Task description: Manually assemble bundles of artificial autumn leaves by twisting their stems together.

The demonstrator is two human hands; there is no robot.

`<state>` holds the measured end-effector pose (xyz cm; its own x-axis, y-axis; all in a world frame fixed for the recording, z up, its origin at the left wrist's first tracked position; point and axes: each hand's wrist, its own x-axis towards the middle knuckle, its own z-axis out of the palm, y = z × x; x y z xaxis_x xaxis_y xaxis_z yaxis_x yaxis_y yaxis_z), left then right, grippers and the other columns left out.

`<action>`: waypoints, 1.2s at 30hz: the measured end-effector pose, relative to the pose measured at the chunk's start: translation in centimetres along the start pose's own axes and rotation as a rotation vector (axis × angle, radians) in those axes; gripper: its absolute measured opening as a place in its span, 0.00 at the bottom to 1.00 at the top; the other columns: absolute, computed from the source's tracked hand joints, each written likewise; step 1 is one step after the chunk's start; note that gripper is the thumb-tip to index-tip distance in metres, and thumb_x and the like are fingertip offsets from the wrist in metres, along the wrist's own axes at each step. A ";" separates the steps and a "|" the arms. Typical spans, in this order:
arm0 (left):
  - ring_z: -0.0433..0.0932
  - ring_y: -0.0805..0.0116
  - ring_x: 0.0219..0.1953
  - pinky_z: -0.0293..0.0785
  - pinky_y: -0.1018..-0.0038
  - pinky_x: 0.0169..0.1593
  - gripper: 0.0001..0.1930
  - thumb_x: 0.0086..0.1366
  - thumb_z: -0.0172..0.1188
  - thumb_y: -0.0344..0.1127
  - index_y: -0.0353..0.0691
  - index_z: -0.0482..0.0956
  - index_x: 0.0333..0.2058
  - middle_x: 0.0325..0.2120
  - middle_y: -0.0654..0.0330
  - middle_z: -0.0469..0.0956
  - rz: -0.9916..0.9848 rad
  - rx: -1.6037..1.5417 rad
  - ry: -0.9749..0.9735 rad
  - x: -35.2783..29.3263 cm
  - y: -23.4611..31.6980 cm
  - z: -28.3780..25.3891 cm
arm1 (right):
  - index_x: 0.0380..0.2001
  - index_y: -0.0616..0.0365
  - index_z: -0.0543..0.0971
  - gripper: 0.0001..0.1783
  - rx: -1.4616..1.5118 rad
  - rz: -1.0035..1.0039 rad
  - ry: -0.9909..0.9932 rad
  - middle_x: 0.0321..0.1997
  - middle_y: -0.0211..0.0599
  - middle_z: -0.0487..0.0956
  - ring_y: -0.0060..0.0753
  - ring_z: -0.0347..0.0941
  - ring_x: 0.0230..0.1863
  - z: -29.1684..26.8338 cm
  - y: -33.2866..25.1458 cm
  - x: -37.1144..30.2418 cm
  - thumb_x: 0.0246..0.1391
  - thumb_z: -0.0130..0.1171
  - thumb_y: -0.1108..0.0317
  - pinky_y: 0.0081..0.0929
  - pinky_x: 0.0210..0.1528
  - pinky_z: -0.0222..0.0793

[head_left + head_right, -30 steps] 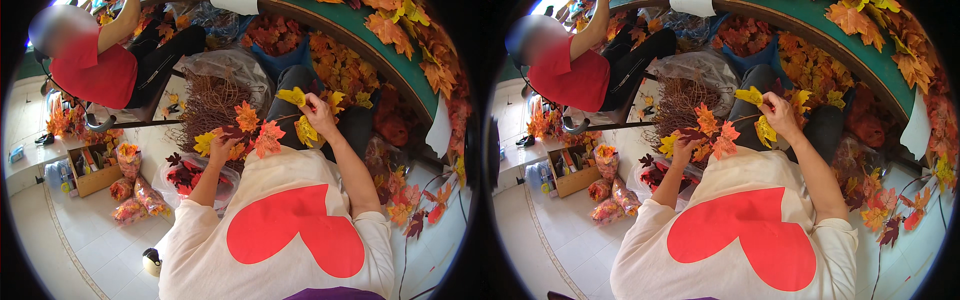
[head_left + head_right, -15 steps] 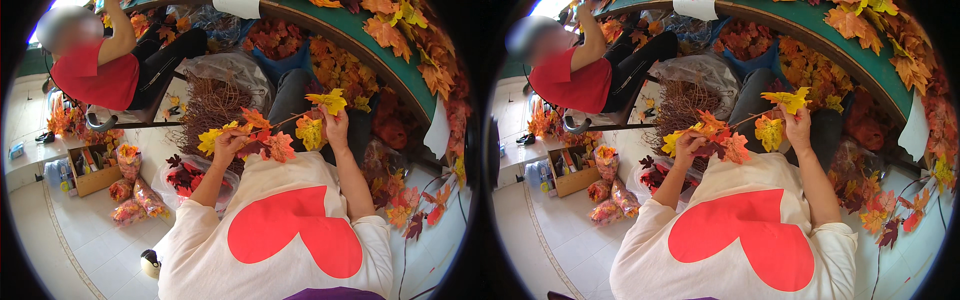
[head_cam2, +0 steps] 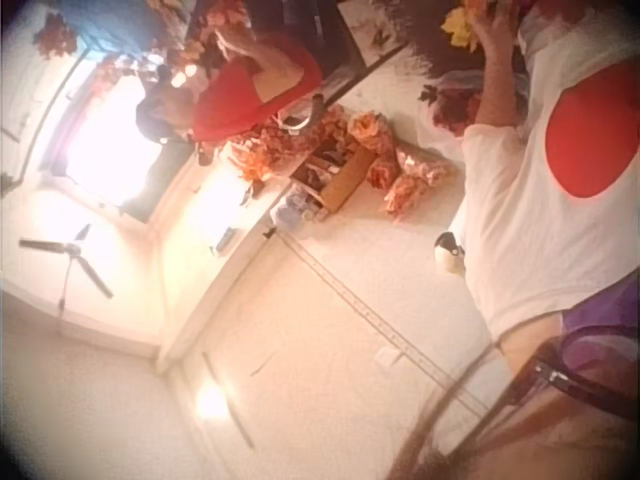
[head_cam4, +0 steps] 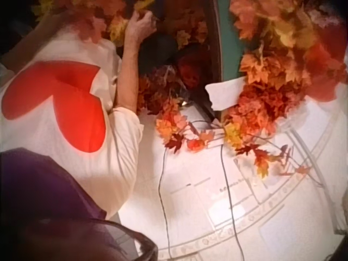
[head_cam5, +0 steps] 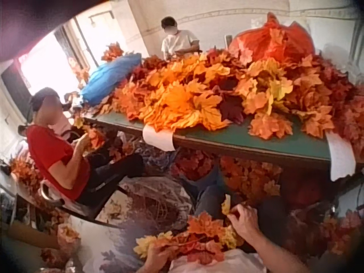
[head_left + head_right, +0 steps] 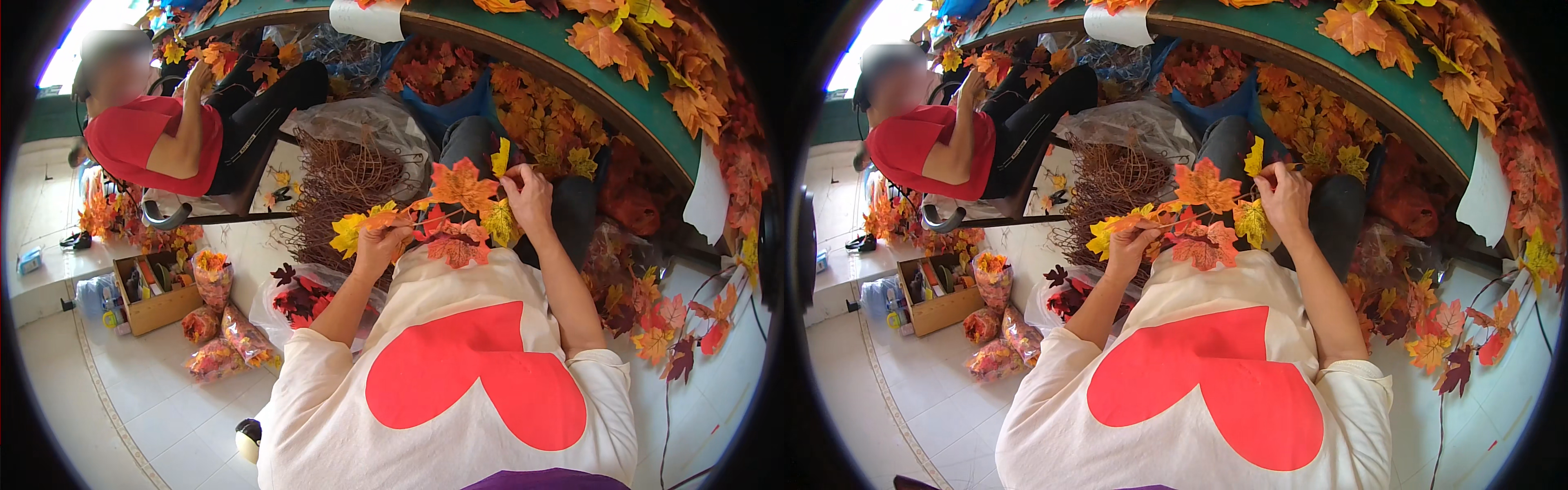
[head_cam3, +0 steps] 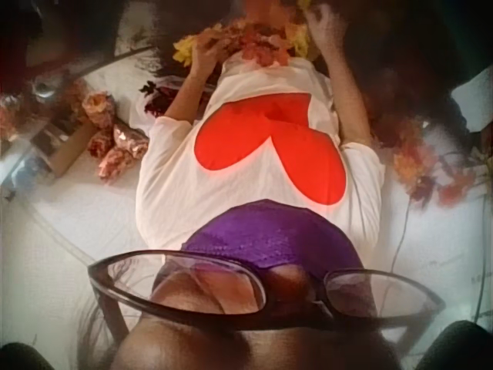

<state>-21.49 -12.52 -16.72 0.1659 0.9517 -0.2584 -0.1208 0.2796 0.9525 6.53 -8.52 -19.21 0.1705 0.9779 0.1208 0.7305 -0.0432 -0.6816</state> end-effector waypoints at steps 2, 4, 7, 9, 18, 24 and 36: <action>0.74 0.74 0.31 0.73 0.77 0.38 0.04 0.54 0.54 0.19 0.31 0.76 0.29 0.30 0.60 0.75 0.037 0.040 0.014 -0.1 -0.4 -0.4 | 0.24 0.55 0.71 0.09 -0.136 -0.120 0.133 0.31 0.35 0.74 0.40 0.67 0.38 -0.2 -1.2 0.0 0.43 0.58 0.64 0.38 0.44 0.59; 0.74 0.74 0.32 0.73 0.77 0.38 0.04 0.54 0.54 0.19 0.31 0.76 0.29 0.30 0.60 0.75 0.024 0.020 0.016 -0.2 -0.6 -0.6 | 0.25 0.55 0.71 0.08 -0.200 -0.201 0.131 0.36 0.33 0.72 0.39 0.65 0.43 -1.2 -2.2 -0.1 0.41 0.57 0.66 0.37 0.50 0.56; 0.74 0.74 0.33 0.73 0.78 0.38 0.04 0.54 0.54 0.19 0.31 0.76 0.29 0.31 0.60 0.75 0.000 -0.009 0.016 -0.2 -0.4 -0.4 | 0.30 0.57 0.73 0.12 -0.161 -0.630 0.001 0.38 0.34 0.72 0.38 0.64 0.49 -2.1 -3.6 -0.3 0.37 0.56 0.70 0.39 0.56 0.52; 0.74 0.75 0.33 0.72 0.78 0.39 0.04 0.54 0.54 0.19 0.31 0.76 0.29 0.31 0.60 0.75 -0.012 -0.013 0.017 0.0 -0.1 -0.1 | 0.31 0.58 0.73 0.12 -0.037 -0.640 -0.094 0.40 0.35 0.72 0.39 0.63 0.50 -1.9 -4.1 -0.8 0.37 0.54 0.71 0.39 0.58 0.51; 0.72 0.80 0.30 0.69 0.84 0.36 0.04 0.55 0.56 0.23 0.33 0.76 0.32 0.28 0.63 0.76 0.038 0.013 0.020 1.2 1.3 1.0 | 0.40 0.58 0.73 0.17 0.406 -0.395 -0.560 0.40 0.39 0.75 0.35 0.67 0.47 -1.4 -3.7 -1.4 0.42 0.55 0.71 0.37 0.58 0.52; 0.72 0.81 0.29 0.68 0.84 0.34 0.05 0.55 0.57 0.24 0.33 0.75 0.32 0.26 0.64 0.76 0.143 0.227 -0.052 1.9 4.4 4.0 | 0.43 0.67 0.70 0.21 1.124 -0.106 -0.576 0.44 0.41 0.72 0.29 0.67 0.46 -2.6 -2.9 -0.7 0.54 0.47 0.58 0.24 0.50 0.62; 0.75 0.77 0.27 0.70 0.82 0.33 0.10 0.55 0.54 0.24 0.34 0.76 0.37 0.25 0.60 0.77 0.250 0.461 -0.178 2.9 9.4 8.1 | 0.42 0.58 0.69 0.13 1.229 0.024 -0.363 0.41 0.32 0.71 0.29 0.68 0.45 -3.7 1.4 -0.5 0.52 0.51 0.69 0.29 0.52 0.63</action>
<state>-14.20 -8.11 -7.20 0.3550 0.9346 -0.0222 0.2564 -0.0744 0.9637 9.93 -9.80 -17.51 -0.1561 0.9873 0.0288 -0.3914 -0.0350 -0.9196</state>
